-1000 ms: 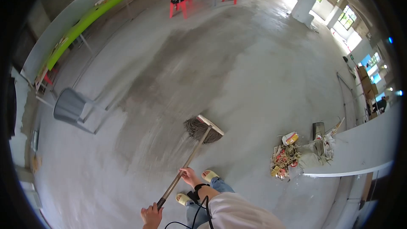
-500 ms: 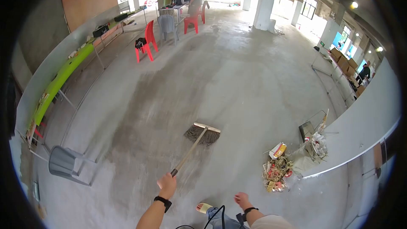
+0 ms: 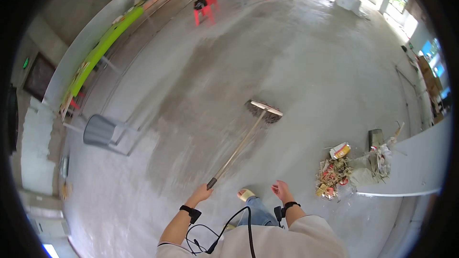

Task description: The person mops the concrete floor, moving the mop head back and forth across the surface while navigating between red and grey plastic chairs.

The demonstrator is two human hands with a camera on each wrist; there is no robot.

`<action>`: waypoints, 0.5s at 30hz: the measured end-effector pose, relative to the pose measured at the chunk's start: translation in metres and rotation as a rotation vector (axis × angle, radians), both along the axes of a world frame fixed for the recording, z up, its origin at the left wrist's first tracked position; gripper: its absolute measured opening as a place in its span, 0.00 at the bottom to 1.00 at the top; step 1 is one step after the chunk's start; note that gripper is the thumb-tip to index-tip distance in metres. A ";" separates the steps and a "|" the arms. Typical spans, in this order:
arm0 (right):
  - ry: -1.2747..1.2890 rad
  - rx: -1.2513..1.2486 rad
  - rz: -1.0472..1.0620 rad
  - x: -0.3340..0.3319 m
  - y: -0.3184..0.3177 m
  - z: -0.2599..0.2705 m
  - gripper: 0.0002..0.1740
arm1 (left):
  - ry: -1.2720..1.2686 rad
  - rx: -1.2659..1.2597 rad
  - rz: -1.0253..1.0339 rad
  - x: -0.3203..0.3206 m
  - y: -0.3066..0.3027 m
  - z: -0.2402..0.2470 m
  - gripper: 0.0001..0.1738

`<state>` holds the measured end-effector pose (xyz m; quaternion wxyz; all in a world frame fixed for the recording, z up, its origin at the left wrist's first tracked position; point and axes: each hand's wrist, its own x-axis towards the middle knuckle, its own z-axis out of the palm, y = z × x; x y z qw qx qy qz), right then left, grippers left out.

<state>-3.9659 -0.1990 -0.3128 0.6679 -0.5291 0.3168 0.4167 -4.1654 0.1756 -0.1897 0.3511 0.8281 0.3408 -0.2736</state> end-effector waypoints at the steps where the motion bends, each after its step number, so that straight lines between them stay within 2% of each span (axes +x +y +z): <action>1: -0.019 0.055 0.024 -0.011 0.028 0.020 0.15 | 0.007 0.017 0.014 -0.020 0.005 0.014 0.25; 3: -0.007 0.144 0.170 -0.040 0.076 0.041 0.16 | 0.057 0.047 0.052 -0.059 0.006 0.051 0.24; 5: 0.194 0.230 0.297 -0.073 0.111 0.003 0.18 | 0.125 0.055 0.086 -0.104 -0.002 0.087 0.24; 7: 0.371 0.445 0.377 -0.116 0.144 -0.016 0.20 | 0.144 0.107 0.086 -0.146 -0.013 0.111 0.22; 9: 0.386 0.308 0.403 -0.165 0.179 0.038 0.24 | 0.167 0.090 0.122 -0.190 -0.030 0.122 0.21; 12: 0.431 0.321 0.435 -0.241 0.200 0.035 0.23 | 0.207 0.112 0.157 -0.253 -0.059 0.137 0.20; 15: 0.315 0.295 0.563 -0.304 0.203 0.035 0.22 | 0.238 0.133 0.195 -0.319 -0.090 0.150 0.20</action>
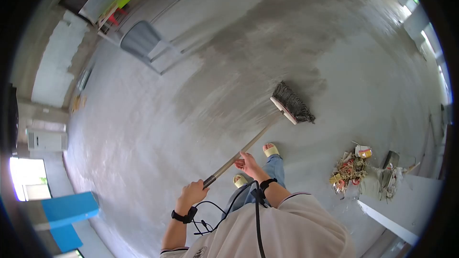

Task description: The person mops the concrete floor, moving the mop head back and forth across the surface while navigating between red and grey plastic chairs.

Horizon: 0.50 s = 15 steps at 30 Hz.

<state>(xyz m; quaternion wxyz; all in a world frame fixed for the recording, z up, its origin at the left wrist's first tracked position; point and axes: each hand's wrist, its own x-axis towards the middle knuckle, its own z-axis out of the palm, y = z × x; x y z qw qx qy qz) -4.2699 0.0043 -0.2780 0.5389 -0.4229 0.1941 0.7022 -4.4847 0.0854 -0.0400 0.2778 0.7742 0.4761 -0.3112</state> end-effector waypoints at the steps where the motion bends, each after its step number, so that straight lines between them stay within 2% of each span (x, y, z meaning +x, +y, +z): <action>1: -0.058 0.033 0.065 -0.020 -0.002 0.000 0.22 | 0.002 -0.001 0.010 -0.023 -0.011 0.003 0.19; 2: -0.122 0.105 0.145 -0.043 -0.005 0.003 0.18 | -0.011 -0.002 0.047 -0.048 -0.021 0.007 0.19; 3: -0.118 0.099 0.170 -0.068 -0.007 0.005 0.18 | -0.009 -0.009 0.071 -0.072 -0.031 0.010 0.19; 5: -0.223 0.065 0.341 -0.117 -0.009 0.015 0.18 | -0.004 0.132 0.083 -0.116 -0.051 0.016 0.17; 7: -0.172 0.042 0.385 -0.155 -0.015 0.039 0.15 | -0.001 0.172 0.127 -0.159 -0.075 0.032 0.17; 10: 0.029 0.002 0.537 -0.209 -0.024 0.045 0.10 | 0.026 0.254 0.215 -0.196 -0.108 0.067 0.15; 15: 0.087 -0.038 0.795 -0.304 -0.040 0.045 0.12 | 0.117 0.321 0.386 -0.248 -0.153 0.118 0.15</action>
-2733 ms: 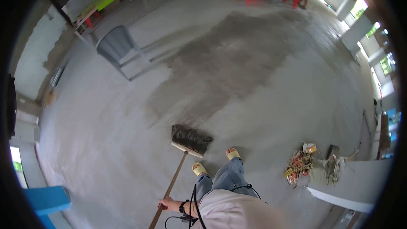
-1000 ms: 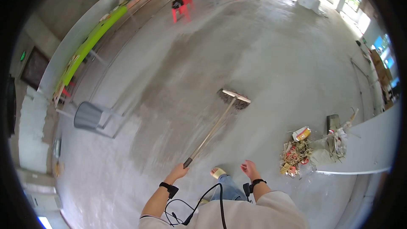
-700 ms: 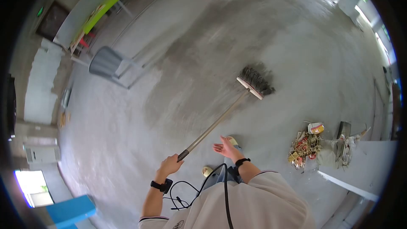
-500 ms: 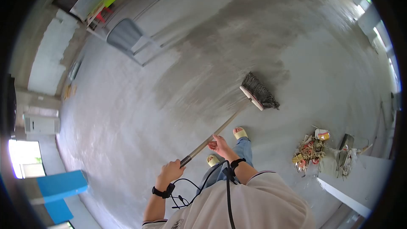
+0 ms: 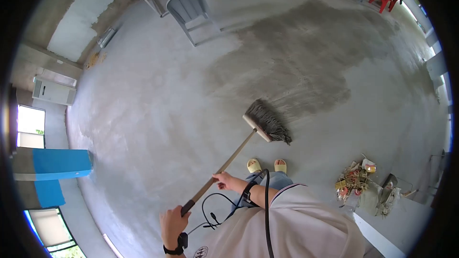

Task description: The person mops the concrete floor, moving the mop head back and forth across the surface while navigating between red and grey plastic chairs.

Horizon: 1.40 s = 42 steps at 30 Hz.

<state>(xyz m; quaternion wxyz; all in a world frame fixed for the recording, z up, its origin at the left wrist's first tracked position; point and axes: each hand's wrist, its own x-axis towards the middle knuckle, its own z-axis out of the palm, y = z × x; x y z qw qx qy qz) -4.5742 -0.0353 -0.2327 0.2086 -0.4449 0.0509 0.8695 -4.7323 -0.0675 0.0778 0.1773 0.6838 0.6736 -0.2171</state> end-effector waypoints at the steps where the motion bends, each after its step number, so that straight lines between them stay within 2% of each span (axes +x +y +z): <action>1: -0.001 -0.013 0.056 -0.018 -0.001 -0.003 0.13 | -0.023 -0.024 0.068 -0.009 -0.009 0.007 0.15; 3: -0.079 -0.081 0.050 -0.047 -0.003 -0.009 0.13 | -0.038 -0.014 0.171 -0.027 -0.030 0.006 0.18; 5: -0.128 -0.130 0.031 -0.065 -0.009 -0.017 0.12 | -0.017 -0.023 0.160 -0.041 -0.050 0.004 0.19; 7: 0.034 -0.104 -0.004 -0.070 -0.014 -0.057 0.09 | -0.003 -0.021 0.158 -0.053 -0.067 -0.001 0.22; 8: 0.041 -0.106 0.014 -0.074 -0.020 -0.070 0.09 | 0.005 -0.023 0.176 -0.062 -0.078 -0.010 0.22; 10: 0.244 -0.164 -0.014 -0.080 -0.036 -0.088 0.08 | -0.034 0.047 0.164 -0.086 -0.102 -0.031 0.20; 14: 0.345 -0.297 -0.117 -0.081 -0.056 -0.110 0.07 | -0.101 0.068 0.135 -0.108 -0.122 -0.056 0.18; 17: 0.281 -0.226 -0.234 -0.061 -0.057 -0.127 0.07 | -0.351 0.060 0.094 -0.116 -0.110 -0.085 0.15; 20: 0.290 -0.181 -0.350 -0.011 -0.040 -0.141 0.07 | -0.346 -0.071 0.054 -0.094 -0.072 -0.111 0.15; 24: 0.111 -0.081 -0.602 0.095 -0.011 -0.153 0.05 | -0.393 -0.120 -0.045 0.001 -0.014 -0.145 0.16; 28: 0.007 -0.077 -0.721 0.226 0.023 -0.158 0.04 | -0.435 -0.138 -0.245 0.128 0.056 -0.165 0.17; 30: 0.056 0.046 -0.924 0.287 0.024 -0.160 0.03 | -0.441 -0.145 -0.334 0.187 0.082 -0.166 0.18; 31: 0.090 0.204 -1.043 0.317 0.021 -0.161 0.06 | -0.430 -0.139 -0.386 0.224 0.096 -0.166 0.18; 32: 0.077 0.226 -1.084 0.348 0.025 -0.142 0.06 | -0.424 -0.126 -0.444 0.261 0.111 -0.168 0.19; 33: 0.053 0.053 -1.170 0.381 0.023 -0.114 0.09 | -0.437 -0.124 -0.491 0.296 0.125 -0.174 0.19; 34: 0.035 -0.126 -1.253 0.412 0.013 -0.084 0.13 | -0.447 -0.141 -0.533 0.330 0.137 -0.183 0.20; 35: 0.084 0.047 -1.229 0.442 -0.007 -0.065 0.20 | -0.455 -0.162 -0.578 0.365 0.144 -0.191 0.20; 36: 0.068 0.061 -1.275 0.470 -0.029 -0.053 0.20 | -0.470 -0.166 -0.626 0.401 0.148 -0.196 0.20; 39: -0.386 0.224 -1.066 0.544 -0.108 -0.028 0.21 | -0.477 -0.153 -0.607 0.512 0.140 -0.185 0.22; 40: -0.485 0.219 -1.064 0.568 -0.143 -0.026 0.22 | -0.486 -0.167 -0.642 0.540 0.132 -0.183 0.22; 42: -0.642 0.115 -1.126 0.604 -0.226 -0.038 0.24 | -0.487 -0.092 -0.565 0.585 0.118 -0.187 0.21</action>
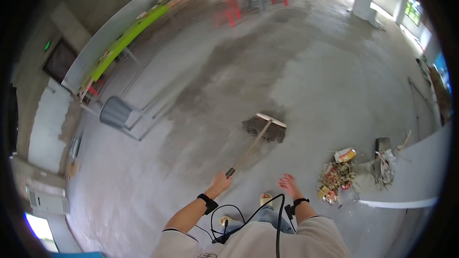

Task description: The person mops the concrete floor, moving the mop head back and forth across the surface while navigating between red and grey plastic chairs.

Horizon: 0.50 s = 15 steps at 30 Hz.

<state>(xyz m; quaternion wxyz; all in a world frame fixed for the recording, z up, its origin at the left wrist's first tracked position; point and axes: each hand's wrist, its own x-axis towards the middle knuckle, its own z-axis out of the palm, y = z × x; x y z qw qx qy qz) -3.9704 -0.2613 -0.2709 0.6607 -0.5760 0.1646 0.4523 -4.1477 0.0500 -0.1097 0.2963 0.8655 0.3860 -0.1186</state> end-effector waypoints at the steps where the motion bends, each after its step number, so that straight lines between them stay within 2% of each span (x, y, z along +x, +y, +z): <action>1: -0.015 -0.071 -0.093 0.018 -0.042 -0.016 0.24 | 0.013 -0.025 -0.026 0.018 0.000 0.001 0.21; 2: 0.000 -0.131 -0.173 0.030 -0.090 -0.024 0.25 | 0.002 -0.022 -0.056 0.033 0.004 -0.002 0.21; 3: -0.071 -0.225 -0.263 0.024 -0.129 -0.005 0.24 | 0.031 -0.015 -0.049 0.039 0.006 -0.009 0.21; 4: -0.055 -0.332 -0.350 0.023 -0.179 -0.028 0.23 | 0.058 -0.004 -0.037 0.039 0.008 -0.014 0.21; 6: -0.027 -0.326 -0.581 0.012 -0.257 -0.068 0.20 | 0.057 0.032 -0.033 0.033 0.028 -0.016 0.23; 8: 0.132 -0.592 -0.464 0.012 -0.251 -0.020 0.18 | 0.085 0.071 0.018 0.030 0.045 -0.015 0.23; 10: 0.205 -0.628 -0.419 0.020 -0.232 -0.012 0.18 | 0.079 0.043 0.048 0.027 0.056 -0.018 0.23; 12: 0.107 -0.345 -0.287 0.032 -0.196 -0.024 0.17 | 0.087 0.010 0.089 0.017 0.071 -0.028 0.23; 13: 0.067 -0.396 -0.139 0.052 -0.158 -0.033 0.18 | 0.091 -0.075 0.142 0.010 0.079 -0.037 0.22; 14: 0.144 -0.306 -0.143 0.066 -0.119 -0.038 0.20 | 0.099 -0.163 0.196 0.005 0.083 -0.046 0.20; 15: 0.064 -0.207 -0.037 0.076 -0.072 -0.041 0.22 | 0.112 -0.174 0.206 0.000 0.083 -0.054 0.20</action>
